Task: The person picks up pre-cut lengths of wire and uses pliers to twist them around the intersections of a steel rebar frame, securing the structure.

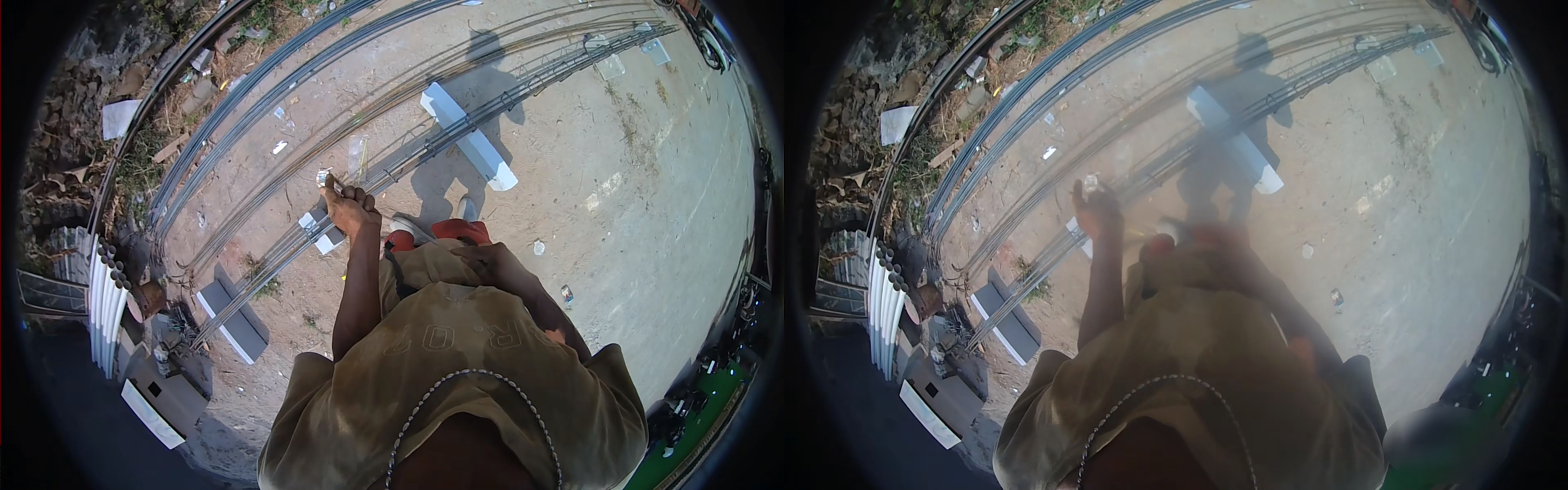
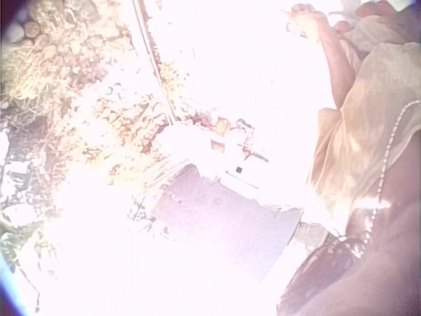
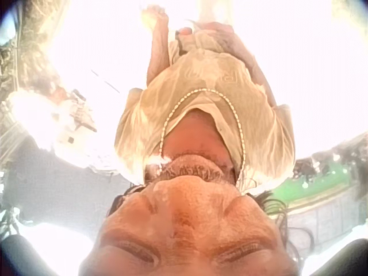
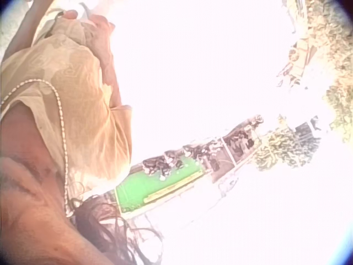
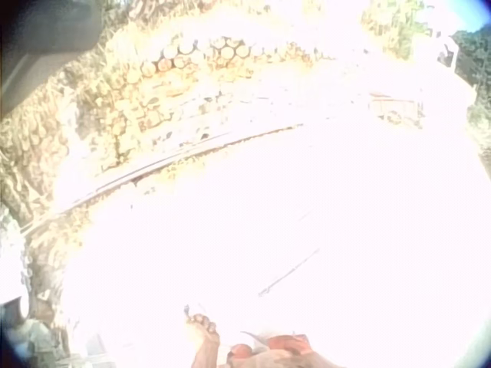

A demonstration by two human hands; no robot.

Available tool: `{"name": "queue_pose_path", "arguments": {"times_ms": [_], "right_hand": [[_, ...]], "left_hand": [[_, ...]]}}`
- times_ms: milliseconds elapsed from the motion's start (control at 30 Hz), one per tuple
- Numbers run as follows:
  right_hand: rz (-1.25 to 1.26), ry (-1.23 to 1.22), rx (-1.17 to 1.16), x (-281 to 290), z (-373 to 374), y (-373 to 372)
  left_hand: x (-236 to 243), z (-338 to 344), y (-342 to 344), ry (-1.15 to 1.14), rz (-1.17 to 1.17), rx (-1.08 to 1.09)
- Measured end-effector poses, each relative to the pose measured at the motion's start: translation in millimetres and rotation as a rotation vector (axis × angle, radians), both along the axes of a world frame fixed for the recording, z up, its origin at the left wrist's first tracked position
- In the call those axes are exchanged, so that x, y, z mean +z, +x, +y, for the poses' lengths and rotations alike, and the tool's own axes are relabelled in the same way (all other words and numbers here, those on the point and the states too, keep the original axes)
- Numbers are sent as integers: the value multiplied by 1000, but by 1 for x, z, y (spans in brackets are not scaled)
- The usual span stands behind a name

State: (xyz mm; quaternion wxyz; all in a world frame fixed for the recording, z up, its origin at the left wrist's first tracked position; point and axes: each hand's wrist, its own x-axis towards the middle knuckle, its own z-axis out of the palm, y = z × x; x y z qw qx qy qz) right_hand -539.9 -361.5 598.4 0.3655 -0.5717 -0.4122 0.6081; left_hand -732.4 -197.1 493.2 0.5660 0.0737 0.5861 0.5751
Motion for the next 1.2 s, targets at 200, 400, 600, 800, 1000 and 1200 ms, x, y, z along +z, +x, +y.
{"name": "queue_pose_path", "arguments": {"times_ms": [200, 400, 600, 800, 1000, 1200], "right_hand": [[-344, -57, 225, 30, 3, 1], [-405, 15, 278, 0, -30, 11], [-523, -143, 303, 18, -4, 8], [-545, 82, 270, -8, -10, 7], [-440, 317, 30, 15, 16, -3], [-960, 274, 200, -4, 28, 13]], "left_hand": [[-28, 34, -68, 111, -181, 197], [-47, 44, -92, 113, -510, 293], [28, 30, -45, 150, -327, -34], [56, 4, -5, 81, -308, -71], [10, -28, -1, 446, 668, -1140], [-5, -55, -4, 292, 180, -1643]]}}
